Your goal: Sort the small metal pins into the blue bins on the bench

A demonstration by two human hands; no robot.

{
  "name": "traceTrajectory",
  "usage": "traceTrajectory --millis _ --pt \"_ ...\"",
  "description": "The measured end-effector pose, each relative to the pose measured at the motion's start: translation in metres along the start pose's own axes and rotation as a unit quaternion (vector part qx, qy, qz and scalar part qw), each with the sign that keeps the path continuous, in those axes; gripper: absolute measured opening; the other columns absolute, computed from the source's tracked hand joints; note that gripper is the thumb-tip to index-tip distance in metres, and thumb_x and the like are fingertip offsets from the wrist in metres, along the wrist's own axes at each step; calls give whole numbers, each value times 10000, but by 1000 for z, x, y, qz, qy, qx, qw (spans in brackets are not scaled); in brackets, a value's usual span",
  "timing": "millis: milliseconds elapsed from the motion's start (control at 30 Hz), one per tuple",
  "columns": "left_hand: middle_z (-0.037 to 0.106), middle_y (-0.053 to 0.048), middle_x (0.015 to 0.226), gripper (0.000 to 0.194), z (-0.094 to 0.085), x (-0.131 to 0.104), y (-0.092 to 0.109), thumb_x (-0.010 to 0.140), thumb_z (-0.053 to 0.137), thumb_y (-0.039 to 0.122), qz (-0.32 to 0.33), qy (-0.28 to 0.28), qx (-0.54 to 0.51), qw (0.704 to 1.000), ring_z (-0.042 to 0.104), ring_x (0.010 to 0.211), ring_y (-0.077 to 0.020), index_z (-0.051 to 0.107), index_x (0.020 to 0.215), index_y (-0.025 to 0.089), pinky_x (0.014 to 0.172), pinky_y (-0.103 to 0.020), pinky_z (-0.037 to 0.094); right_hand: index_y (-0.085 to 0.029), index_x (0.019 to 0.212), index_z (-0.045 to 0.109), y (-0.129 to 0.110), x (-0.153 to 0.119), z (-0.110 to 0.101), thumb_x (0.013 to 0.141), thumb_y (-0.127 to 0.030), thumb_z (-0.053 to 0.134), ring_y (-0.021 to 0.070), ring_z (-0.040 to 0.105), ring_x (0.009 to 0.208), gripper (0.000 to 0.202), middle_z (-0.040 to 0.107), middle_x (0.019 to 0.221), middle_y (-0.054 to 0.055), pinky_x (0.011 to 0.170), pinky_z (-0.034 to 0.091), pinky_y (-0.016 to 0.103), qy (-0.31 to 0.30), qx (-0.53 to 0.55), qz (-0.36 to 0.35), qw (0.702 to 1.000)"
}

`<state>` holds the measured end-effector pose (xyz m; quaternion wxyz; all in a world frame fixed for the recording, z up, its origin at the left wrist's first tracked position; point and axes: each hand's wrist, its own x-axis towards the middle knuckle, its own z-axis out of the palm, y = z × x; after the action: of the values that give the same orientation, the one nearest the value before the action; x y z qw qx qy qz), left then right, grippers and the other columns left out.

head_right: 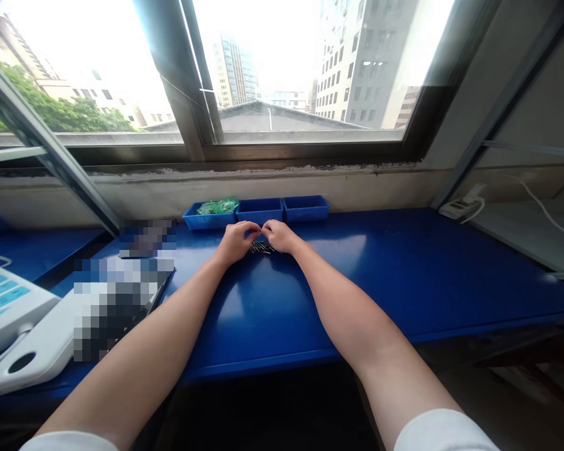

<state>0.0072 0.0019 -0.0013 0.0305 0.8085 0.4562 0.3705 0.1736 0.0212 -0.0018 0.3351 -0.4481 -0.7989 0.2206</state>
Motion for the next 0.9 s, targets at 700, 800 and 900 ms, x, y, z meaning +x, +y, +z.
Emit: traceTrajectory --millis 700,800,900 --pt "688 -16 922 219 2 0 7 901 412 312 -47 -37 34 998 611 892 -185 615 904 228 894 -344 343 -168 597 551 -3 -3 -3 850 -377 435 125 546 658 348 610 649 4 689 416 238 55 44 10 997" --pt "683 -27 928 262 2 0 6 914 377 317 -58 -32 51 997 601 931 -199 621 887 226 893 -354 338 -163 712 628 -5 -3 -2 817 -384 509 139 591 692 272 651 703 16 709 451 250 67 97 6 993" --pt "680 -26 918 277 2 -1 4 919 358 314 -64 -27 60 996 601 926 -205 619 877 229 885 -366 334 -163 852 676 -8 -5 -2 751 -357 602 162 629 763 231 693 797 34 749 483 273 72 165 -1 984"
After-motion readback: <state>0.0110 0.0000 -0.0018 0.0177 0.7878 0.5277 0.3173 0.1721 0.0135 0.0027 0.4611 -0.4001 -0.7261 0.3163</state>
